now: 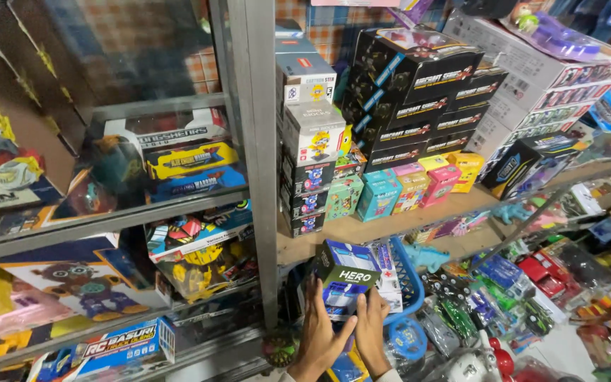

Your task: Cleaning and organizing various toy boxes on the shelves of a toy store using a yellow cloth.

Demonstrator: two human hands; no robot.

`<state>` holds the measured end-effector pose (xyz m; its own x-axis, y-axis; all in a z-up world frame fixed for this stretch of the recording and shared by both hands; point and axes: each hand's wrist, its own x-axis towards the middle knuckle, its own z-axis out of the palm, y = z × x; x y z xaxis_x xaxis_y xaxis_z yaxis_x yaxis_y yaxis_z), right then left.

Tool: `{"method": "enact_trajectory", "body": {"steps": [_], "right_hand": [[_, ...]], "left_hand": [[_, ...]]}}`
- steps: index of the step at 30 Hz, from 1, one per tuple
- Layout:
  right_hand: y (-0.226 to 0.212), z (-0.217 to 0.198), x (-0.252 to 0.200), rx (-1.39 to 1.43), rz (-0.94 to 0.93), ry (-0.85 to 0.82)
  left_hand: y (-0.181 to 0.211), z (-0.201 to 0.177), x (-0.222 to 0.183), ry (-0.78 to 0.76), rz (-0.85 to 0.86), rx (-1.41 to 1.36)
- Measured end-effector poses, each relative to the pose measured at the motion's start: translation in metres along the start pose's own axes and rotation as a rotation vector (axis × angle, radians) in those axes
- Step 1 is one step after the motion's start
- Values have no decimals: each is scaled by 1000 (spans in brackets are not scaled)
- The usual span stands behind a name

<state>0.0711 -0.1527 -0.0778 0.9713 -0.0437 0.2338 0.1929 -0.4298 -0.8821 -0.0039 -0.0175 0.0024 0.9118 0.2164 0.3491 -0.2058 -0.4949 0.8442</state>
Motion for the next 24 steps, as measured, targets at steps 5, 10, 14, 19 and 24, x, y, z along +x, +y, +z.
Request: {"method": "enact_trajectory", "body": {"steps": [5,10,14,19,24], "right_hand": [[20,-1,10,-228,-186,21],[-2,-15,19,-210,-95,-46],[28,-13,18,-190,-163,27],[-5,-23,15,-84,-211,147],[-89,-21,-7,14,-303,193]], "left_hand": [[3,2,-4,-16,95,116],[1,11,-2,-45,20,254],[-1,7,-1,47,56,331],[2,-6,1,173,29,216],[14,-35,-7,254,-55,43]]}}
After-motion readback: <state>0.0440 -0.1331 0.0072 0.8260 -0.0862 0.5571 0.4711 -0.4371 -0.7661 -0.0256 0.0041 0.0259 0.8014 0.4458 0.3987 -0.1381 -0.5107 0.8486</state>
